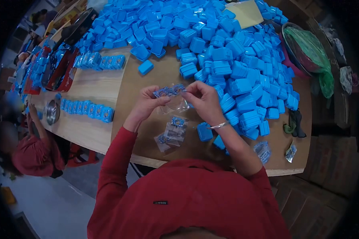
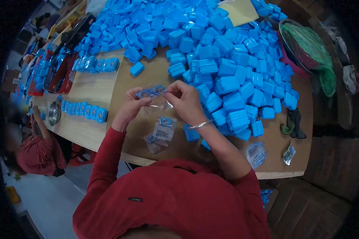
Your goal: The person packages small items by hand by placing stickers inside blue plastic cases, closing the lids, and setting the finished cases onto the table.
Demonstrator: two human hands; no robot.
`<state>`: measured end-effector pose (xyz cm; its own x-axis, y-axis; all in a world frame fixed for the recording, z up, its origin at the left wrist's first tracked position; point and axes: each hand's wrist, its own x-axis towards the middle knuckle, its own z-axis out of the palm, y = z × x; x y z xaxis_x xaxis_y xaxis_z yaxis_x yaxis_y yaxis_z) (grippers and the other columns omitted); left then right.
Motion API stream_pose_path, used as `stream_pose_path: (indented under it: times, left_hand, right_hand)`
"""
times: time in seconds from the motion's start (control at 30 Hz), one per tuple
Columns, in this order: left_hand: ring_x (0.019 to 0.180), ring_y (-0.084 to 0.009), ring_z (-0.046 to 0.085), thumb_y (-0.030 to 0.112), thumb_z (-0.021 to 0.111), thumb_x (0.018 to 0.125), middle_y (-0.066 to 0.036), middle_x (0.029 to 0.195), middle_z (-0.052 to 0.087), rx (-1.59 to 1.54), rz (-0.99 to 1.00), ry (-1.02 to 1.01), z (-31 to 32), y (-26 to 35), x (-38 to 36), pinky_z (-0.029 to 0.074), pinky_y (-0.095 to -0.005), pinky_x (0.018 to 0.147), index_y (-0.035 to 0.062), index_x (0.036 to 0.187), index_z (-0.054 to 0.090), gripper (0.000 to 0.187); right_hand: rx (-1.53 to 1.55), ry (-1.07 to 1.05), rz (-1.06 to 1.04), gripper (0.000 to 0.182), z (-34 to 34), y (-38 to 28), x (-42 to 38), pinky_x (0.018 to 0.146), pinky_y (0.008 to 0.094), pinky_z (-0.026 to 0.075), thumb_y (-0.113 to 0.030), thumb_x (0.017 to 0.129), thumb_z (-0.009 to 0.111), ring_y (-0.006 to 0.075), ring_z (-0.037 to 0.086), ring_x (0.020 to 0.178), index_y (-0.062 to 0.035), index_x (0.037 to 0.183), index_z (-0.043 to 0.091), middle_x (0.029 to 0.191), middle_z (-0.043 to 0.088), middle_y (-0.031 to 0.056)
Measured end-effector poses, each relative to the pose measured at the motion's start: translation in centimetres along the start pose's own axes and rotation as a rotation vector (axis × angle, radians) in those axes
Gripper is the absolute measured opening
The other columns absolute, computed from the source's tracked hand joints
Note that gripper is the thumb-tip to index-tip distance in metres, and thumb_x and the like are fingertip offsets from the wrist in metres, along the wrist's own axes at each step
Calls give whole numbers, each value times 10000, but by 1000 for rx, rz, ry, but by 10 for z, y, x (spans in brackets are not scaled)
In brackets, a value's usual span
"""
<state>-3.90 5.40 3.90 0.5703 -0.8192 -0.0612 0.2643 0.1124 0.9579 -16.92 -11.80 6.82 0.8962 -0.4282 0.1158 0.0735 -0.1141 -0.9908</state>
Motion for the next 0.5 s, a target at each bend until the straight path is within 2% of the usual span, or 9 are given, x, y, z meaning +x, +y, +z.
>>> stream_pose_path:
  times: [0.03,0.1,0.13,0.23,0.3,0.37,0.43,0.47,0.5]
  left_hand:
    - [687,-79,606,58,701,793,-26,781,661,-8,-46,6,4,2,4,482,-220,613,24,872,646,103]
    - [691,-83,590,66,691,795,-28,819,646,325,-145,31,-15,-12,18,464,-218,607,16,977,632,197]
    - [693,-85,581,69,686,797,-29,837,639,493,-198,45,-21,-17,22,456,-217,604,12,1030,626,247]
    - [793,-79,581,76,676,810,-50,970,625,1465,260,373,-12,-22,15,448,-208,651,4,1132,574,346]
    - [850,-70,570,70,666,818,-58,1036,604,1133,440,316,21,-3,14,448,-206,682,4,1168,547,375]
    - [859,-65,567,63,659,824,-57,1031,602,702,312,165,50,17,9,446,-203,693,3,1152,552,350]
    - [821,-66,572,56,656,828,-48,955,620,165,-68,-61,62,23,4,443,-199,682,1,1085,590,271]
    - [742,-58,573,55,667,822,-16,812,622,186,4,29,63,11,7,447,-192,665,15,932,635,121]
    - [717,-53,567,56,670,821,-6,779,617,217,20,69,62,9,6,444,-189,652,22,888,634,83]
  right_hand:
    - [-26,49,0,118,-8,-3,-2,540,195,427,-75,797,695,43,549,621,-5,799,600,682,609,7]
    - [-70,140,5,108,-29,-5,-6,547,217,446,-76,790,689,55,565,632,2,794,614,688,630,27]
    - [8,146,33,108,-35,-8,-9,542,217,443,-85,800,686,52,559,625,3,803,624,679,630,23]
    - [12,168,58,108,-42,-10,-17,544,210,439,-90,806,686,49,554,625,1,817,628,684,629,17]
    - [6,130,65,108,-39,-14,-20,541,198,441,-81,812,688,43,553,623,-1,836,620,698,625,7]
    - [23,69,79,106,-31,-10,-21,540,193,442,-79,817,689,39,556,638,-6,838,615,730,628,3]
    - [87,87,66,111,-22,-13,-21,543,192,442,-85,816,693,37,558,646,-12,822,611,740,625,1]
    - [120,98,55,114,-19,-15,-19,544,191,443,-89,816,695,36,559,651,-15,814,609,745,624,1]
    - [140,113,64,111,-18,-14,-19,541,196,436,-87,813,693,38,554,639,-18,800,608,729,620,2]
